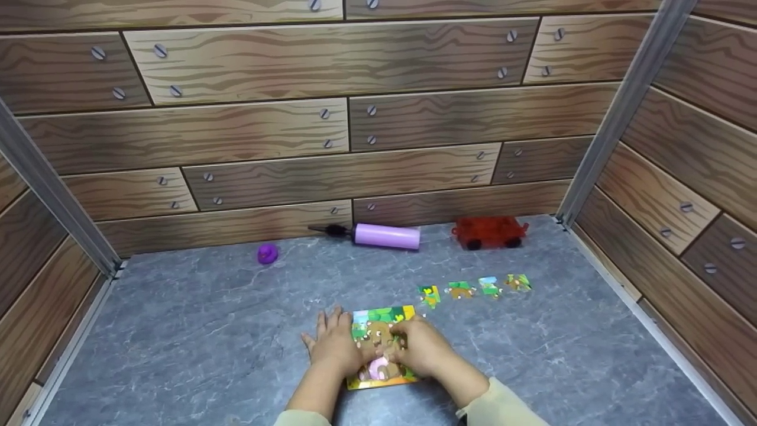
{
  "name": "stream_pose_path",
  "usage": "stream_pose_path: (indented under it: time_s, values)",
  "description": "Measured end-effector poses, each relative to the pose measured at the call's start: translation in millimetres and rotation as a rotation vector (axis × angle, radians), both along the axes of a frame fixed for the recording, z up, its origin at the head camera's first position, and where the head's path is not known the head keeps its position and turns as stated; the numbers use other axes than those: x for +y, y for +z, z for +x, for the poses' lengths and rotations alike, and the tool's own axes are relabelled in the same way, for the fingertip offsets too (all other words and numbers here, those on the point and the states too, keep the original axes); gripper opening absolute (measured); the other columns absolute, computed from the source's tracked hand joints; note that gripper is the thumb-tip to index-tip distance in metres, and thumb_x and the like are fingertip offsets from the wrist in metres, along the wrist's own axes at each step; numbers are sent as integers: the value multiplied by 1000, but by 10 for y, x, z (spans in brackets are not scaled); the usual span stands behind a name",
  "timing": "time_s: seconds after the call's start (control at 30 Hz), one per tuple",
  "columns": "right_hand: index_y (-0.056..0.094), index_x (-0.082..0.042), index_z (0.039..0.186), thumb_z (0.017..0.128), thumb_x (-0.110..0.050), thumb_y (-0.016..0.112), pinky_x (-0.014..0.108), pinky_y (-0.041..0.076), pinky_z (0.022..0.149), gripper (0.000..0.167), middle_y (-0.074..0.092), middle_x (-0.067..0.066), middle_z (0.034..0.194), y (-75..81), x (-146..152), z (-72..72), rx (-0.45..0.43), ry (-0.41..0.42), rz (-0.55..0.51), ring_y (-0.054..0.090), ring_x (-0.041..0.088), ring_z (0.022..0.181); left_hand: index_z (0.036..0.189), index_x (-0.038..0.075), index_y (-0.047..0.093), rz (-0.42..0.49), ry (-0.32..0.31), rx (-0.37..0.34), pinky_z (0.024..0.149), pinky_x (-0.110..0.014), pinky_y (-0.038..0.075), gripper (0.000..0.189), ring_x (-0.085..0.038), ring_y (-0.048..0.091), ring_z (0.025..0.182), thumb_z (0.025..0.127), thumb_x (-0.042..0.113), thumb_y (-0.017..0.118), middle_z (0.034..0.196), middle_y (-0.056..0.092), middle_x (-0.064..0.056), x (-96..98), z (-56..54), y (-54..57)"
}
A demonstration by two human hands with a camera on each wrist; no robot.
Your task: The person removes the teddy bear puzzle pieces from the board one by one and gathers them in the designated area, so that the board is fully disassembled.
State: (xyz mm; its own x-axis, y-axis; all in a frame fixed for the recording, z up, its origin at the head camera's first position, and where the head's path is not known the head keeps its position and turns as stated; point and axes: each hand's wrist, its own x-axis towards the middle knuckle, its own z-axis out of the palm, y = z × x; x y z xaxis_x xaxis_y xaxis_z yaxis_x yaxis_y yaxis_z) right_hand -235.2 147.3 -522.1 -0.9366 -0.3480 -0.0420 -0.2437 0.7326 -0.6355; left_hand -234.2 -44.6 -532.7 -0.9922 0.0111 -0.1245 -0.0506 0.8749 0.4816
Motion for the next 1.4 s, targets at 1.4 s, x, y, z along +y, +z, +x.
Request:
stream_pose_path:
  time_s: [1.4]
  values:
    - [76, -1, 118, 75, -6, 91, 37, 50, 73, 47, 55, 2, 94, -43, -36, 74, 108, -54, -11, 53, 17, 83, 154, 5, 53, 161, -54, -16, 117, -83, 0, 88, -50, 13, 159, 81, 35, 90, 170, 33, -19, -163, 37, 95]
